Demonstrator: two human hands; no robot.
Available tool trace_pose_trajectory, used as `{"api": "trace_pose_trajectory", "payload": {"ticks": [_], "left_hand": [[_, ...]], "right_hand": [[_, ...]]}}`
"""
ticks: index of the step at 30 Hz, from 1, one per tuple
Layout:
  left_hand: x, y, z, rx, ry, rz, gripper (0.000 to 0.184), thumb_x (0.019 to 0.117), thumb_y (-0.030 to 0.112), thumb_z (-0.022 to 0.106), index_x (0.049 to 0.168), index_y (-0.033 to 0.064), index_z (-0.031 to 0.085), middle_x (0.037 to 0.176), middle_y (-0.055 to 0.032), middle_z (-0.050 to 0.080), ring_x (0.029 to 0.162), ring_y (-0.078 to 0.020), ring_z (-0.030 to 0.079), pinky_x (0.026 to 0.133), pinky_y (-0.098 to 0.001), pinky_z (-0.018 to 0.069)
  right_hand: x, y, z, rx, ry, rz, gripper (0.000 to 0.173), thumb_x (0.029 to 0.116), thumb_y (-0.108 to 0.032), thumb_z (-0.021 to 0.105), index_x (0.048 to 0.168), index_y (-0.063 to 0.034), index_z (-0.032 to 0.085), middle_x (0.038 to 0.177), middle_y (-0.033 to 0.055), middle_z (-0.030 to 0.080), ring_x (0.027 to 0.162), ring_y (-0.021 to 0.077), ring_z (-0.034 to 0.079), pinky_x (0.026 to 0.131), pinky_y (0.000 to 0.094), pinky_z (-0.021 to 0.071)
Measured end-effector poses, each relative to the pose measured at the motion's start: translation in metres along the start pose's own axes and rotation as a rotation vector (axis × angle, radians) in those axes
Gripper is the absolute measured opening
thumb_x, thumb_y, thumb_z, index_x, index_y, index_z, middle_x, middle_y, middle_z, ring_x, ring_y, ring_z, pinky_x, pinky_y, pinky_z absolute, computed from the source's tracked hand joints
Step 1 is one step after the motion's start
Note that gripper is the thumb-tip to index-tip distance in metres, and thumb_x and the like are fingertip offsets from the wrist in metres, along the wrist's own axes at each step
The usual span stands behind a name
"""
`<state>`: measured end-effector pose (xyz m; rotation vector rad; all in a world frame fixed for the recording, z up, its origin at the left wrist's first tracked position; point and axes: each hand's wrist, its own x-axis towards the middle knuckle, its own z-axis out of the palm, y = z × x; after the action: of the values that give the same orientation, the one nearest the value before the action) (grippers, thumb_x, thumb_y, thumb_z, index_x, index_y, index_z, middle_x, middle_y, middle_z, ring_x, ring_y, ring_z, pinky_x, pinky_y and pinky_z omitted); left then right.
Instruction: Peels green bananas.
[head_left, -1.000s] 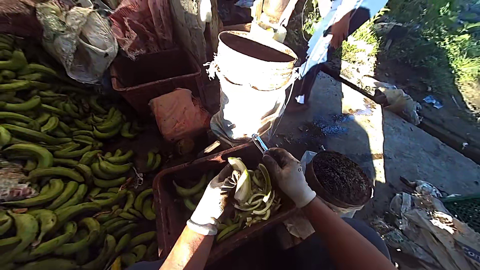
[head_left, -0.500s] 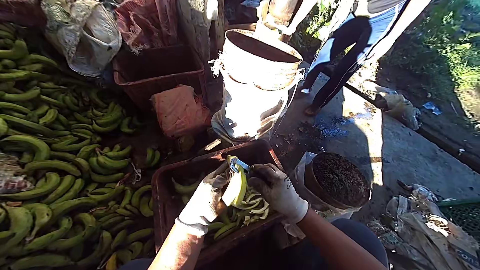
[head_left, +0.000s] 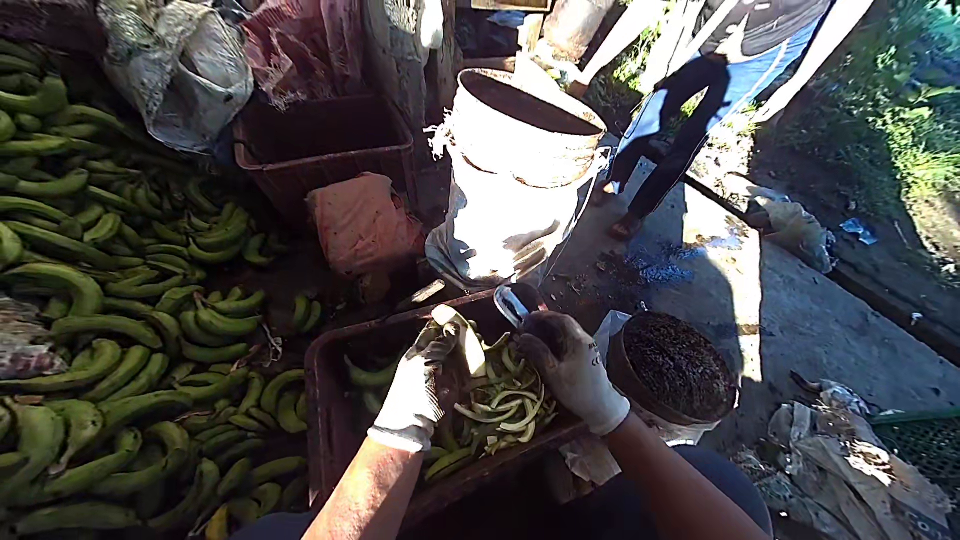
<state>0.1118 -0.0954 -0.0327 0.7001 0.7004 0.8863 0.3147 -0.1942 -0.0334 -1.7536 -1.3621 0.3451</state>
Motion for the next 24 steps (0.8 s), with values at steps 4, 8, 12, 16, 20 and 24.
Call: {"api": "trace_pose_trajectory", "payload": {"ticks": [4, 8, 12, 16, 20, 24], "left_hand": [[0.001, 0.001, 0.005, -0.319, 0.023, -0.087, 0.033, 0.1107, 0.023, 0.033, 0.122, 0.0039, 0.056, 0.104, -0.0142, 0.068, 0.093, -0.0230, 0.070, 0.080, -0.0392, 0.0606], [0.005, -0.001, -0.002, -0.437, -0.079, -0.124, 0.037, 0.1118, 0.025, 0.028, 0.121, 0.0006, 0.055, 0.105, -0.0185, 0.068, 0.095, -0.0276, 0.071, 0.082, -0.0423, 0.0606], [-0.006, 0.000, 0.006, -0.227, -0.162, -0.105, 0.033, 0.1099, 0.018, 0.030, 0.114, 0.0043, 0.060, 0.095, -0.0098, 0.069, 0.086, -0.0169, 0.070, 0.078, -0.0331, 0.0603], [-0.013, 0.008, 0.005, 0.054, -0.288, -0.023, 0.030, 0.1072, 0.012, 0.037, 0.126, 0.0047, 0.060, 0.105, -0.0066, 0.069, 0.094, -0.0125, 0.068, 0.084, -0.0299, 0.0586], [-0.021, 0.015, 0.007, 0.275, -0.394, -0.076, 0.042, 0.1062, 0.019, 0.044, 0.148, 0.0118, 0.050, 0.115, -0.0051, 0.069, 0.095, -0.0105, 0.068, 0.082, -0.0273, 0.0584], [-0.026, 0.015, 0.012, 0.149, -0.423, -0.106, 0.041, 0.1103, 0.024, 0.036, 0.146, 0.0082, 0.049, 0.109, -0.0128, 0.068, 0.088, -0.0200, 0.069, 0.077, -0.0360, 0.0604]], "right_hand": [[-0.020, -0.009, 0.012, -0.050, -0.055, -0.215, 0.046, 0.0955, -0.045, 0.070, 0.127, -0.0117, 0.070, 0.117, 0.0076, 0.070, 0.109, 0.0171, 0.067, 0.096, 0.0380, 0.0567], [-0.020, -0.003, 0.021, -0.078, -0.068, -0.300, 0.043, 0.0948, -0.045, 0.070, 0.125, -0.0142, 0.072, 0.116, 0.0092, 0.070, 0.109, 0.0196, 0.067, 0.095, 0.0395, 0.0563], [-0.011, -0.003, 0.016, -0.065, -0.063, -0.305, 0.041, 0.0973, -0.044, 0.068, 0.125, -0.0145, 0.073, 0.117, 0.0094, 0.071, 0.110, 0.0189, 0.067, 0.097, 0.0392, 0.0556], [-0.008, -0.002, 0.013, -0.031, -0.088, -0.246, 0.042, 0.0982, -0.044, 0.067, 0.127, -0.0138, 0.072, 0.117, 0.0078, 0.071, 0.109, 0.0163, 0.067, 0.096, 0.0370, 0.0563], [0.007, 0.004, 0.008, 0.009, -0.157, -0.007, 0.042, 0.1027, -0.046, 0.058, 0.129, -0.0160, 0.072, 0.118, 0.0033, 0.072, 0.109, 0.0117, 0.067, 0.097, 0.0354, 0.0556], [0.023, 0.016, -0.002, -0.016, -0.147, 0.221, 0.044, 0.1030, -0.052, 0.052, 0.125, -0.0200, 0.073, 0.117, -0.0005, 0.073, 0.111, 0.0100, 0.067, 0.102, 0.0387, 0.0526]]}}
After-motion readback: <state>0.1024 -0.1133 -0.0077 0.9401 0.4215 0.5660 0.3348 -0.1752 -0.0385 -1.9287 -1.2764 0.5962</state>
